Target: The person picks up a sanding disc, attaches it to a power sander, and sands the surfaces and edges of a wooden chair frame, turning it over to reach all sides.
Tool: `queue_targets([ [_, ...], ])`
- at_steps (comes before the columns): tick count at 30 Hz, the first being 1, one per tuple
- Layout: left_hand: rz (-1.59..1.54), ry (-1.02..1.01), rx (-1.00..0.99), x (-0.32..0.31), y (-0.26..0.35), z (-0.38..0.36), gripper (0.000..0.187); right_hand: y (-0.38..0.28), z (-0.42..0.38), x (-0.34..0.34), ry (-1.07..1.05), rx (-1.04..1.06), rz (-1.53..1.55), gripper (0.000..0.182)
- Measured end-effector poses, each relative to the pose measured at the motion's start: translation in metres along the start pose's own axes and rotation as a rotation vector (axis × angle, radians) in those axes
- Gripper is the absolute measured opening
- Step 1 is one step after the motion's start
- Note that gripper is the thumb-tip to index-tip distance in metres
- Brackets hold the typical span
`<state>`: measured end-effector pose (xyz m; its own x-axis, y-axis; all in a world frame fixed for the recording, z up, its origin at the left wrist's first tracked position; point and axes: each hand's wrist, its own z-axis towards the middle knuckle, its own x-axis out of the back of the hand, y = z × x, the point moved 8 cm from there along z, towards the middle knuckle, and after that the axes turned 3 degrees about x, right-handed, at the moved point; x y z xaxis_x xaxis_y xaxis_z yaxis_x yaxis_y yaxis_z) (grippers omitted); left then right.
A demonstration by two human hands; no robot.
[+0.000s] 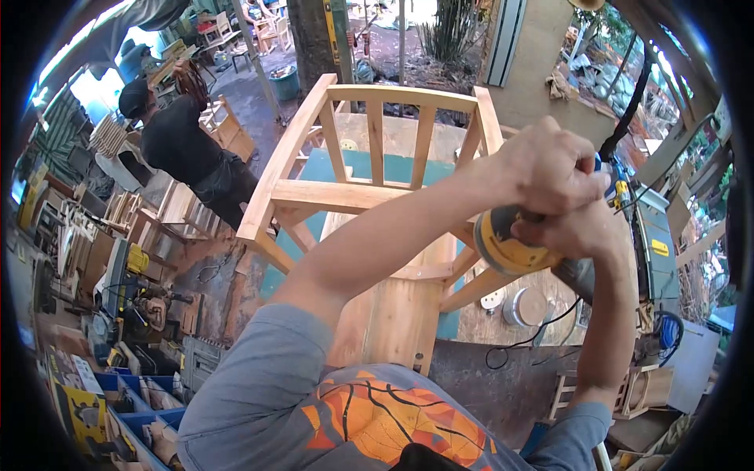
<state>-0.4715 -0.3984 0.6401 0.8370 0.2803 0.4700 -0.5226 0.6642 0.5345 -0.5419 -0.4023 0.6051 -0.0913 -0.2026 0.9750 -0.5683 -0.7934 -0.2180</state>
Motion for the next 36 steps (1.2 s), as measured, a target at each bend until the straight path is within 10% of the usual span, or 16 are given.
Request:
queue_targets([
  [3,-0.03,-0.009,0.126,0.01,0.011,-0.018,0.046,-0.015,-0.016,0.002,0.316,0.27,-0.003,0.066],
  [6,0.01,0.059,-0.033,0.01,-0.016,-0.007,0.043,-0.01,0.018,-0.012,0.006,0.204,-0.234,0.05],
  [13,0.005,0.07,-0.163,0.02,0.008,-0.004,0.032,-0.024,0.005,-0.002,0.396,0.388,-0.134,0.032],
  [36,-0.09,-0.077,-0.028,0.0,-0.017,0.013,0.034,-0.005,0.026,0.003,0.184,0.259,-0.213,0.025],
])
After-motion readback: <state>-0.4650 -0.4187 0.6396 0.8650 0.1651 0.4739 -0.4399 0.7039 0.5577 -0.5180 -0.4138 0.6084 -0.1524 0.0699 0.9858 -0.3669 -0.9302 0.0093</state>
